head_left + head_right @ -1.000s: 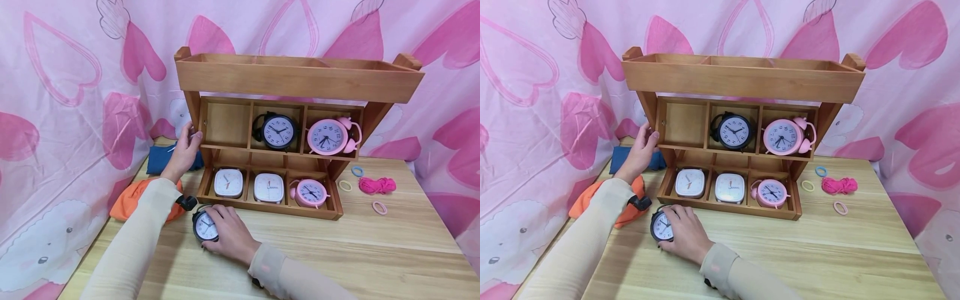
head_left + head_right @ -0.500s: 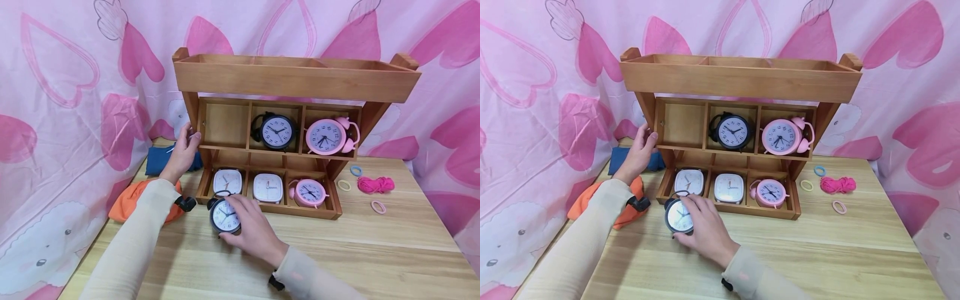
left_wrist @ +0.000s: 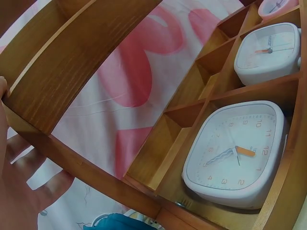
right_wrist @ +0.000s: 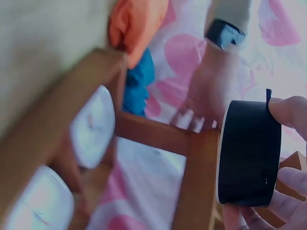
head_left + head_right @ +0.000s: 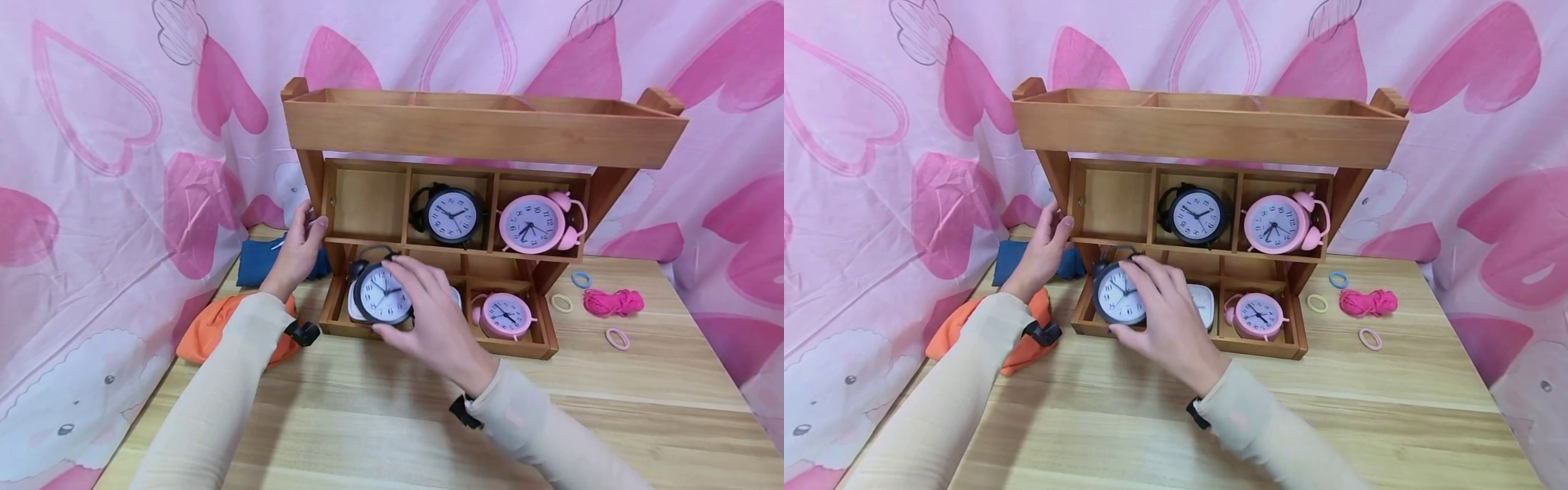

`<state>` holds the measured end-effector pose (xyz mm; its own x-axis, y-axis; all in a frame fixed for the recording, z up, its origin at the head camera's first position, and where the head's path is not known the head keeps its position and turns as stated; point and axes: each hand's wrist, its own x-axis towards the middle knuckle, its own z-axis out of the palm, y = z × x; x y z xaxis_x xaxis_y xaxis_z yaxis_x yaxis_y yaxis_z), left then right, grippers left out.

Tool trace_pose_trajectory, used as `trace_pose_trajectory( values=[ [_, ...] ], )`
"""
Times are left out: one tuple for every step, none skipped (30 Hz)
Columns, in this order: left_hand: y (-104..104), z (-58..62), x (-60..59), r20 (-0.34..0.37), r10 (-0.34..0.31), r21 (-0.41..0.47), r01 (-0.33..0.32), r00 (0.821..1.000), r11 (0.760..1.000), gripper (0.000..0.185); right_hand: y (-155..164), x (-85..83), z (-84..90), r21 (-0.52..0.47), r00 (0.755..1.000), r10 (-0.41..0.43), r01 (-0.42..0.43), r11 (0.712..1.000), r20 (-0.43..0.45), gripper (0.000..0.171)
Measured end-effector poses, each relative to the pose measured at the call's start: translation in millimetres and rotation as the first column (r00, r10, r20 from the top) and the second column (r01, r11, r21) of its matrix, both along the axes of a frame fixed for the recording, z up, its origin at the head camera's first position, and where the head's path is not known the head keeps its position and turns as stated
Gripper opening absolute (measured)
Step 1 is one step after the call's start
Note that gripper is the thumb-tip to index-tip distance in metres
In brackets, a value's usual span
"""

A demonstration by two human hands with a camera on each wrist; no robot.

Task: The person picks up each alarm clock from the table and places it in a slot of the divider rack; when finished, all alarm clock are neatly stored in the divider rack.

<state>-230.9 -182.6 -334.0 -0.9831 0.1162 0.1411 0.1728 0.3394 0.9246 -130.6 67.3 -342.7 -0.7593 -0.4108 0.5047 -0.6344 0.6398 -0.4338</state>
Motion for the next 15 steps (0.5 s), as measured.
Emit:
trace_pose_trajectory(
  values=[
    [-0.7,-1.4,-1.5,0.002,0.002,0.002,-0.002,1.0,1.0,0.06,-1.4,-4.4,5.2,0.008,1.0,0.011,-0.01,1.0,-0.019,0.082],
    [-2.0,-4.1,-3.7,0.004,0.006,0.003,-0.006,1.0,1.0,0.06,-2.8,-8.9,10.3,0.015,0.999,0.023,-0.022,1.0,-0.038,0.082],
    [-3.4,-7.4,-6.3,0.004,0.009,0.006,-0.009,1.0,1.0,0.06,-4.5,-13.8,15.3,0.026,0.998,0.033,-0.032,0.999,-0.056,0.081],
    [-4.9,-11.2,-9.0,0.003,0.011,0.005,-0.011,1.0,1.0,0.06,-6.2,-18.8,20.3,0.038,0.996,0.044,-0.041,0.998,-0.074,0.081],
    [-6.2,-14.9,-11.6,0.0,0.014,0.006,-0.014,1.0,1.0,0.06,-7.9,-23.9,25.1,0.052,0.994,0.055,-0.05,0.997,-0.091,0.081],
    [-7.6,-18.9,-14.3,-0.004,0.016,0.006,-0.016,1.0,1.0,0.061,-9.5,-28.8,30.0,0.065,0.992,0.065,-0.059,0.996,-0.103,0.081],
    [-8.7,-22.4,-16.5,-0.012,0.018,0.005,-0.018,1.0,1.0,0.061,-11.0,-34.1,34.6,0.083,0.99,0.075,-0.065,0.994,-0.116,0.081],
    [-9.6,-25.1,-18.3,-0.017,0.019,0.003,-0.019,1.0,1.0,0.061,-12.4,-39.1,39.0,0.103,0.989,0.079,-0.066,0.992,-0.129,0.081],
    [-8.6,-23.5,-16.9,-0.021,0.014,0.006,-0.014,1.0,1.0,0.061,-13.6,-44.3,43.0,0.119,0.987,0.086,-0.07,0.99,-0.139,0.081],
    [-8.6,-24.2,-17.2,-0.027,0.014,0.006,-0.013,1.0,1.0,0.061,-14.7,-49.2,46.9,0.134,0.985,0.092,-0.072,0.988,-0.148,0.081],
    [-8.7,-24.7,-17.5,-0.032,0.013,0.006,-0.012,0.999,1.0,0.061,-16.0,-54.0,50.4,0.15,0.983,0.097,-0.074,0.986,-0.155,0.081],
    [-8.8,-24.9,-17.5,-0.036,0.01,0.005,-0.01,0.999,1.0,0.061,-17.4,-58.7,53.7,0.165,0.982,0.099,-0.072,0.984,-0.161,0.08],
    [-8.7,-24.9,-17.5,-0.04,0.008,0.006,-0.008,0.999,1.0,0.06,-18.6,-63.2,56.7,0.18,0.98,0.102,-0.071,0.981,-0.171,0.08],
    [-8.6,-25.0,-17.6,-0.042,0.007,0.005,-0.007,0.999,1.0,0.06,-19.7,-67.1,59.2,0.191,0.979,0.106,-0.072,0.979,-0.175,0.08],
    [-8.6,-25.2,-17.6,-0.043,0.008,0.002,-0.008,0.999,1.0,0.06,-20.9,-71.1,61.6,0.199,0.978,0.112,-0.076,0.977,-0.176,0.079]
  ],
)
